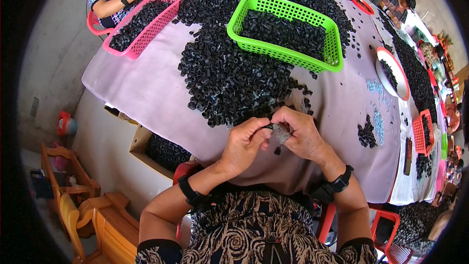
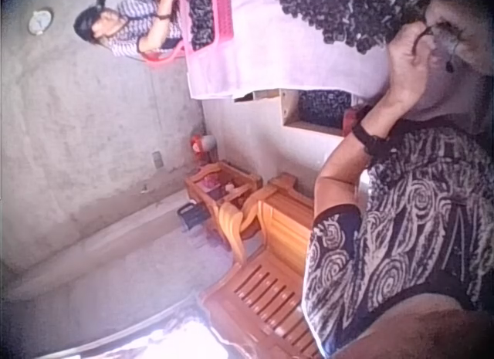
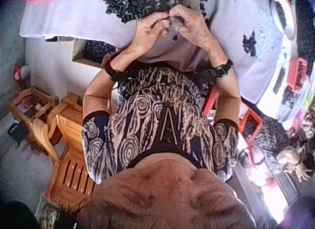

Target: Sort small black shoe components from a pile on the table into a green plastic basket.

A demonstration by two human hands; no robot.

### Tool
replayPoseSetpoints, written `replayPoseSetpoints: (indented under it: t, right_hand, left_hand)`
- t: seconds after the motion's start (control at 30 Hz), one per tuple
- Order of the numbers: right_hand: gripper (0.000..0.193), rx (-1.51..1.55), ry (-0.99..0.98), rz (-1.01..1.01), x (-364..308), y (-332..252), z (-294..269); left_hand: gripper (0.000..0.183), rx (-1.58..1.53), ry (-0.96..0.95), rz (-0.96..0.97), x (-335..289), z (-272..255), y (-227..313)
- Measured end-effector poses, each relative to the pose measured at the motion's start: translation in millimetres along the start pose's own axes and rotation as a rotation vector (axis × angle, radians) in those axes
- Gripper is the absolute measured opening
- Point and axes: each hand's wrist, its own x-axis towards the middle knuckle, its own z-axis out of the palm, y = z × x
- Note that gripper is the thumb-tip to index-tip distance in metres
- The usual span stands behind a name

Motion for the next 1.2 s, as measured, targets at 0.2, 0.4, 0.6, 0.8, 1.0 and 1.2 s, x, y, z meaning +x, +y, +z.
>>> replayPoseSetpoints:
  t: [0.2,0.4,0.6,0.8,1.0,1.2]
  right_hand:
    - [0.021,0.111,-0.001,0.072,-4.2,2.6,4.1]
    - [0.022,0.209,-0.001,0.121,-5.5,10.6,8.3]
    - [0.021,0.29,0.026,0.193,-1.6,5.8,7.0]
    - [0.022,0.288,0.034,0.073,-5.4,15.6,8.2]
    - [0.008,0.671,0.002,0.325,-4.3,7.0,-1.4]
    - [0.043,0.817,-0.096,0.515,-8.9,13.6,-6.1]
  left_hand:
    - [0.019,0.53,0.094,0.29,-2.7,6.1,13.6]
    - [0.017,0.851,0.136,0.411,0.0,5.9,17.9]
    - [0.014,0.37,0.073,0.182,3.3,2.8,13.5]
    - [0.016,0.305,0.071,0.219,2.2,1.8,7.0]
    - [0.017,-0.171,-0.023,-0.033,4.1,-3.7,5.0]
    - [0.021,-0.334,0.007,-0.085,5.5,-4.8,7.9]
